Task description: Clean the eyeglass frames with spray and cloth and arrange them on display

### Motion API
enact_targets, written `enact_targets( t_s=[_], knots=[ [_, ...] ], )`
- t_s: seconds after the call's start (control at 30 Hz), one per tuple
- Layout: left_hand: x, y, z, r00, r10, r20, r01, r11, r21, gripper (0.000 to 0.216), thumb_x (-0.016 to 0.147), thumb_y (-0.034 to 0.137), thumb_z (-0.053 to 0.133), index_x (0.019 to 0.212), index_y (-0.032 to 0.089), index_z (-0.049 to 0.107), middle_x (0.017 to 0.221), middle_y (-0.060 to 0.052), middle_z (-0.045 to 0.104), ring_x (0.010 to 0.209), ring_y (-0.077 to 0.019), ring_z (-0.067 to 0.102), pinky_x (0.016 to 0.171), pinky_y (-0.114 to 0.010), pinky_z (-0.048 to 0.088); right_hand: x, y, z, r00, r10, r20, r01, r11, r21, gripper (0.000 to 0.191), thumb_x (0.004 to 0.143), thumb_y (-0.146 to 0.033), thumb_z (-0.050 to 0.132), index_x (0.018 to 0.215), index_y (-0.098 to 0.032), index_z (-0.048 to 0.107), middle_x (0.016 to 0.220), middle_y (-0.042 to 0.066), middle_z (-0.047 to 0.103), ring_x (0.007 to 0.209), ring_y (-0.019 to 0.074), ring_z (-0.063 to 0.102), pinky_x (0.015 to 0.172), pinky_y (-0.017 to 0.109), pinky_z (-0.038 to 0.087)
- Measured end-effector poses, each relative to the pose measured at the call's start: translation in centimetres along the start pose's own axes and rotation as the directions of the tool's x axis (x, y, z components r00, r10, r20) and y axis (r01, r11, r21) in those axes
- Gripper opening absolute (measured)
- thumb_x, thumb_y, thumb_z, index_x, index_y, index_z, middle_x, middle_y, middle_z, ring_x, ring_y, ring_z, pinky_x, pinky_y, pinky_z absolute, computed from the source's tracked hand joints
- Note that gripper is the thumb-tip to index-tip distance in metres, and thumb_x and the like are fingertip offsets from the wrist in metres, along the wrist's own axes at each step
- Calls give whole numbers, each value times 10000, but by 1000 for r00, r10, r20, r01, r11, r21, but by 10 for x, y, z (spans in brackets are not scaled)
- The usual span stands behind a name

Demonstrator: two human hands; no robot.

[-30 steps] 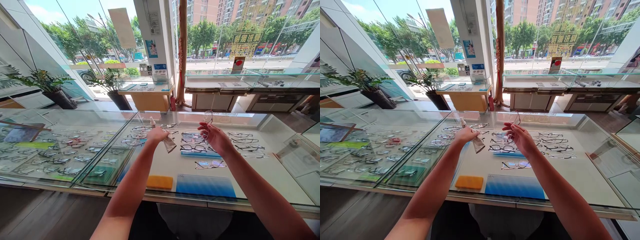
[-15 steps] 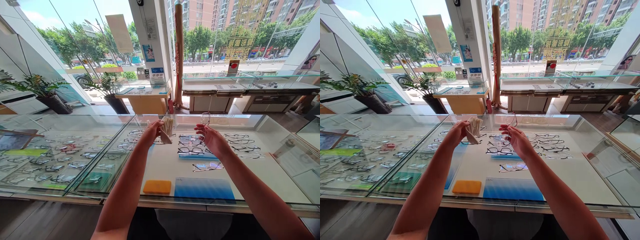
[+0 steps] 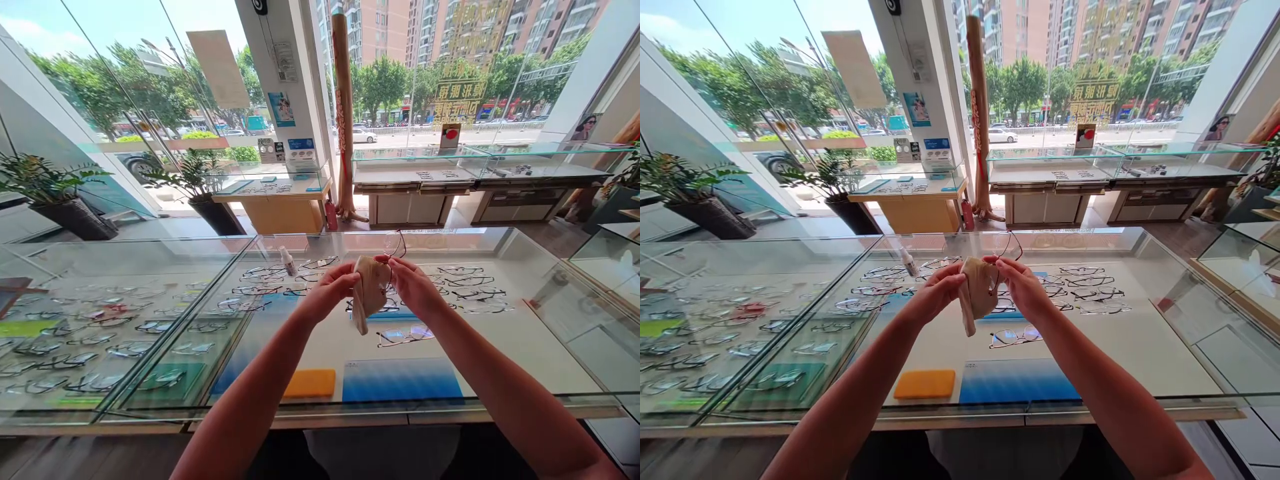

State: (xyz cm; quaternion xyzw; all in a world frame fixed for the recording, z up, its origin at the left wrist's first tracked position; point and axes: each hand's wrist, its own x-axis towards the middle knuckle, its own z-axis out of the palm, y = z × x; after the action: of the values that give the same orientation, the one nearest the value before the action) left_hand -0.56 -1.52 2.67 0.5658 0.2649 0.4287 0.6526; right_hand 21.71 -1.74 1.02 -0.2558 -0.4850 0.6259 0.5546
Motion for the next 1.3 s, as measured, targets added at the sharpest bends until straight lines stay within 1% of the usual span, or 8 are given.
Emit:
enact_targets(
  t_s=[0.13, 0.23, 0.33, 0.47, 0.63, 0.9, 1.13, 1.3],
  knots=[
    [1, 0, 6, 1000, 10, -1, -10, 1000, -24, 405, 835, 529, 851, 870, 138, 752, 811, -38, 671, 754, -161, 634, 721, -275, 540, 0, 1, -1, 1000, -3, -26, 2, 1000, -30, 353, 865, -554, 835, 1098, -293, 881, 1136, 50, 835, 1191, 275, 662, 1027, 386, 449],
    [1, -3, 12, 997, -12, -81, 8, 999, -44, 544, 836, 664, 813, 764, 145, 666, 739, -29, 646, 684, -156, 619, 658, -276, 536, -2, 1, 1, 999, -10, -39, 8, 999, -43, 359, 852, -551, 850, 1101, -295, 882, 1097, 49, 835, 1152, 267, 669, 1016, 381, 460],
    [0, -6, 17, 990, -24, -142, 22, 1000, -21, 513, 820, 628, 864, 910, 173, 644, 787, -9, 687, 668, -135, 631, 621, -235, 500, -4, 0, 5, 999, -21, -38, 19, 999, -49, 331, 845, -545, 863, 1080, -313, 886, 1029, 38, 834, 1081, 251, 678, 1000, 381, 479],
    [-2, -9, 20, 996, -43, -76, 41, 999, -30, 588, 780, 566, 929, 1107, 205, 599, 891, -20, 747, 702, -143, 681, 604, -206, 463, -6, -1, 9, 1000, -28, -5, 28, 999, -42, 328, 847, -555, 863, 1073, -318, 887, 1046, 40, 839, 1048, 252, 696, 992, 393, 493],
    [0, -15, 25, 989, -96, -114, 79, 986, -149, 612, 708, 562, 977, 1041, 186, 626, 867, -18, 737, 710, -146, 682, 639, -219, 485, -9, -1, 10, 1000, -29, 5, 30, 999, -33, 343, 850, -550, 865, 1102, -318, 882, 1091, 45, 842, 1039, 249, 714, 983, 393, 507],
    [1, -19, 30, 981, -181, -71, 151, 940, -305, 520, 708, 519, 988, 1002, 148, 773, 864, -58, 737, 726, -152, 655, 686, -254, 502, -9, -2, 8, 1000, -25, -14, 25, 1000, -10, 364, 851, -554, 861, 1112, -301, 878, 1097, 56, 836, 1002, 244, 713, 915, 378, 528],
    [2, -31, 26, 987, -137, -78, 119, 971, -207, 499, 740, 536, 965, 1007, 148, 798, 870, -65, 752, 739, -150, 673, 695, -237, 501, -11, 4, 8, 994, -56, 90, 71, 983, -172, 332, 922, -539, 800, 1144, -302, 872, 1124, 57, 804, 1052, 239, 705, 919, 363, 525],
    [1, -32, 27, 993, -90, -74, 83, 992, -94, 517, 714, 563, 968, 962, 134, 821, 865, -66, 743, 729, -144, 638, 696, -243, 471, -12, 8, 11, 994, -31, 104, 47, 987, -155, 317, 922, -546, 797, 1122, -312, 876, 1104, 58, 794, 1051, 236, 704, 897, 352, 531]
  ],
)
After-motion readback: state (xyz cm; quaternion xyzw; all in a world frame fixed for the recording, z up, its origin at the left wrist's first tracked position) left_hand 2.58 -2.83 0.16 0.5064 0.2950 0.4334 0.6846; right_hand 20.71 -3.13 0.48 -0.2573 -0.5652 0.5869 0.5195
